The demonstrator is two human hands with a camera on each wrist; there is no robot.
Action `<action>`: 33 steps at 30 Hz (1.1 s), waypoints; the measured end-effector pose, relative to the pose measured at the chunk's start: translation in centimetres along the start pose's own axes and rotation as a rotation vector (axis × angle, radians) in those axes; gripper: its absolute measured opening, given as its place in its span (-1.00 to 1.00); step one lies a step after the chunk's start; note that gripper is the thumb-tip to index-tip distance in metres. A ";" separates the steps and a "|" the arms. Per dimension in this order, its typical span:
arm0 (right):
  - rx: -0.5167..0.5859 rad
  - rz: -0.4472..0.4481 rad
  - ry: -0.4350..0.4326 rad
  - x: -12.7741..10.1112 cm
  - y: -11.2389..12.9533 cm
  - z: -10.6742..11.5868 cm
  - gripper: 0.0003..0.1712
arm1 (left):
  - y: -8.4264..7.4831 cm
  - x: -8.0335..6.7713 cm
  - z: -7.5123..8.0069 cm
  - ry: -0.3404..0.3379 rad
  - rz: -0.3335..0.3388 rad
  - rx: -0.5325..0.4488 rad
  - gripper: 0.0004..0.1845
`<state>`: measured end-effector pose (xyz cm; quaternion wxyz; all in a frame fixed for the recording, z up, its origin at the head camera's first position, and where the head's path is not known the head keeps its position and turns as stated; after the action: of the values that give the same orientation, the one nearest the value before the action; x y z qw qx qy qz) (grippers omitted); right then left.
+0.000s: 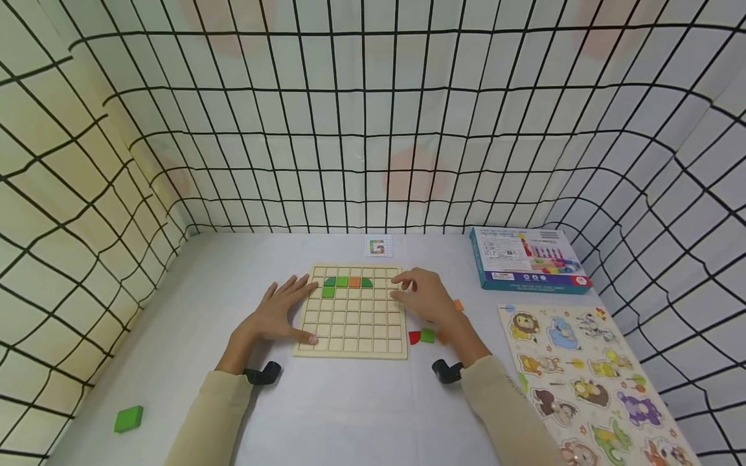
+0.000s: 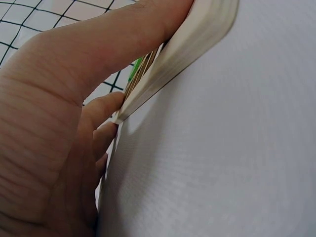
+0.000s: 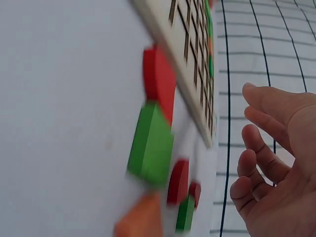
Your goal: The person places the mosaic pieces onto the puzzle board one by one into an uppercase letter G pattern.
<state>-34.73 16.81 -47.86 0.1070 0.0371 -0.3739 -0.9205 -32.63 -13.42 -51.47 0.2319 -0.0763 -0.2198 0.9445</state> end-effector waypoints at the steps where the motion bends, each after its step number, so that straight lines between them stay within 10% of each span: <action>1: -0.016 -0.017 -0.005 -0.3 -0.7 0.5 -0.61 | 0.0 0.0 -0.1 0.002 0.003 0.002 0.37; 15: -0.107 -0.106 -0.011 -3.2 -7.0 4.5 -0.61 | -0.1 -0.2 0.1 -0.011 -0.007 0.022 0.34; 33: -0.159 -0.095 -0.020 -5.8 -9.4 6.4 -0.69 | 0.1 0.0 -0.1 -0.005 0.002 0.033 0.35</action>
<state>-31.65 28.97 -49.87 0.0619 0.0372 -0.2987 -0.9516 -32.64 -13.46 -51.66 0.2314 -0.0702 -0.2048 0.9485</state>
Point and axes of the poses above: each hand's wrist, its own x-axis towards the middle knuckle, its own z-axis out of the back of the hand, y = z × x, the point moved 9 cm from there along x, towards the middle knuckle, and after that the axes turned 3 degrees about -z, right-handed, at the moved point
